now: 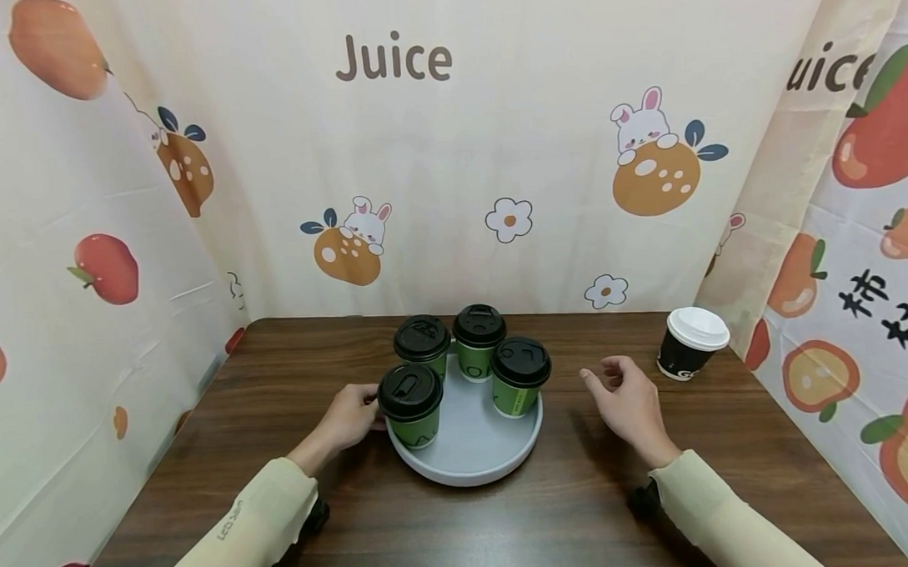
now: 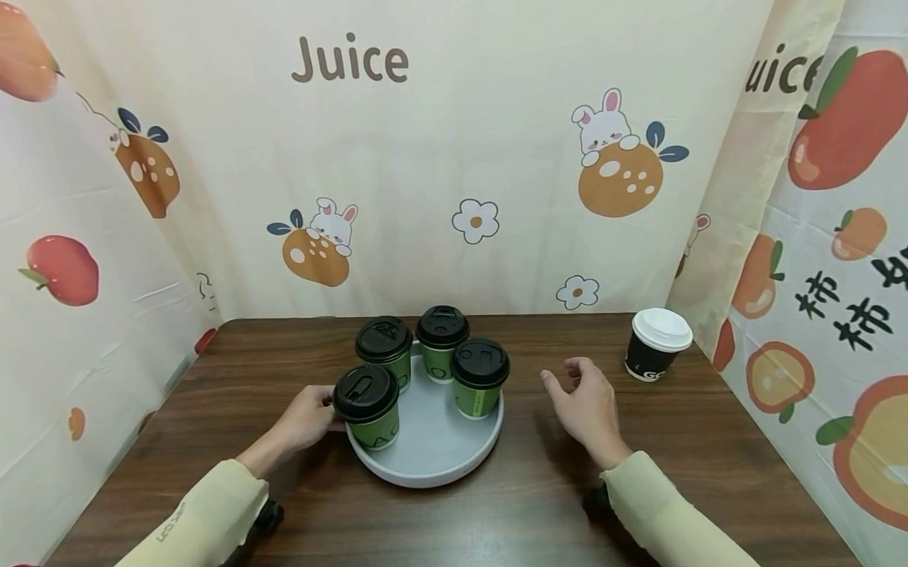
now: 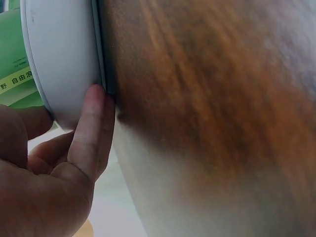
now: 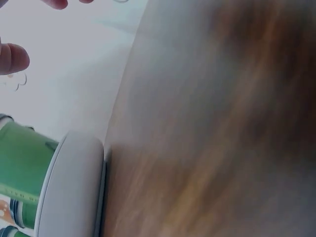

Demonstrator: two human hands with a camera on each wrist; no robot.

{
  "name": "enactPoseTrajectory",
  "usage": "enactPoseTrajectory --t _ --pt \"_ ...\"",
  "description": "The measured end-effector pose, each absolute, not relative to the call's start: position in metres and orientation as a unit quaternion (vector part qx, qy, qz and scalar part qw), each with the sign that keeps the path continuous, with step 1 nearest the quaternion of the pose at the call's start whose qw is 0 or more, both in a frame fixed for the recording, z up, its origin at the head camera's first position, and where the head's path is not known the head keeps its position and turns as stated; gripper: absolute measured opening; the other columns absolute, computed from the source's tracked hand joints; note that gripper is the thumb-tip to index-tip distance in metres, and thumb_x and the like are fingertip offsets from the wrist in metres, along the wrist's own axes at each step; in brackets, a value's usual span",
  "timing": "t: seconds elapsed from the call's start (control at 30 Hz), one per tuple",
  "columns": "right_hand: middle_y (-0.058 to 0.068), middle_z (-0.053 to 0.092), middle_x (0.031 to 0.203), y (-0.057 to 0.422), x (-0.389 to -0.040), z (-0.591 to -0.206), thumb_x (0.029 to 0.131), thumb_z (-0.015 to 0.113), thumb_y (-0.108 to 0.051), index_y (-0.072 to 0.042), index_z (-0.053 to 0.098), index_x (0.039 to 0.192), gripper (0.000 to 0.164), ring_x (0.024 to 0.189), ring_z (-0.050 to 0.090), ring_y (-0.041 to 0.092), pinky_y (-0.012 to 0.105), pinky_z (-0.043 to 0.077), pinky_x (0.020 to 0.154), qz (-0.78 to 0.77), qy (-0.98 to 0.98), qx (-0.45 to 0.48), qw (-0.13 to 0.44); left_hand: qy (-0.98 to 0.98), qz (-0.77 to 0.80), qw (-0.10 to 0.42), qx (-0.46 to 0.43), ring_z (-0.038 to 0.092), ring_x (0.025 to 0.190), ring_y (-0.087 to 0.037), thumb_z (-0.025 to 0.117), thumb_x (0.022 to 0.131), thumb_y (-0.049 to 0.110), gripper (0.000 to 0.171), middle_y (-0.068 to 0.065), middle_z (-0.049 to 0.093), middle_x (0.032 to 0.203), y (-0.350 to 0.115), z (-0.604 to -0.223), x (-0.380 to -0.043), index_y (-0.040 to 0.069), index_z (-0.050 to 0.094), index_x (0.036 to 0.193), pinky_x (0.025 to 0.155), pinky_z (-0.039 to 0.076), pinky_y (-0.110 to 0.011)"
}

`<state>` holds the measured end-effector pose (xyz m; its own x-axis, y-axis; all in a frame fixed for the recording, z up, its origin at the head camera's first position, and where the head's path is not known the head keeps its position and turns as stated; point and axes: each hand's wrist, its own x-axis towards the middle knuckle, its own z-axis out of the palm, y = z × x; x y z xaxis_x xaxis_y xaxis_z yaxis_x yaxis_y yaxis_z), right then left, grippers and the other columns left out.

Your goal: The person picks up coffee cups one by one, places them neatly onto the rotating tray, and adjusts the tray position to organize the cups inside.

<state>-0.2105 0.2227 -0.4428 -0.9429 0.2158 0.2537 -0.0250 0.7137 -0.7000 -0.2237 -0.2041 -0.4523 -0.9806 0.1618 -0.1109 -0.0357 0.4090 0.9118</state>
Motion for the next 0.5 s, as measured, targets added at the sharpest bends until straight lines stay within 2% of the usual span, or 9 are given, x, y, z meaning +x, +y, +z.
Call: enactPoseTrajectory --t 0.27,0.5 --pt "0.026 0.065 0.116 0.239 -0.217 -0.446 0.096 0.071 -0.038 0.003 0.059 0.124 0.051 0.107 0.063 0.039 0.052 0.049 0.091 0.376 -0.9 -0.083 0.204 0.837 0.539 0.093 0.033 0.072 0.09 -0.024 0.053 0.107 0.006 0.029 -0.015 0.071 0.105 -0.204 -0.453 -0.224 -0.006 0.066 0.13 0.077 0.062 -0.037" --pt "0.028 0.058 0.118 0.253 -0.216 -0.444 0.096 0.071 -0.038 0.006 0.053 0.127 0.057 0.109 0.056 0.042 0.053 0.044 0.091 0.371 -0.893 -0.119 0.225 0.836 0.539 0.096 0.035 0.072 0.091 -0.024 0.053 0.107 0.007 0.029 -0.015 0.071 0.106 -0.205 -0.453 -0.225 -0.006 0.066 0.13 0.077 0.062 -0.037"
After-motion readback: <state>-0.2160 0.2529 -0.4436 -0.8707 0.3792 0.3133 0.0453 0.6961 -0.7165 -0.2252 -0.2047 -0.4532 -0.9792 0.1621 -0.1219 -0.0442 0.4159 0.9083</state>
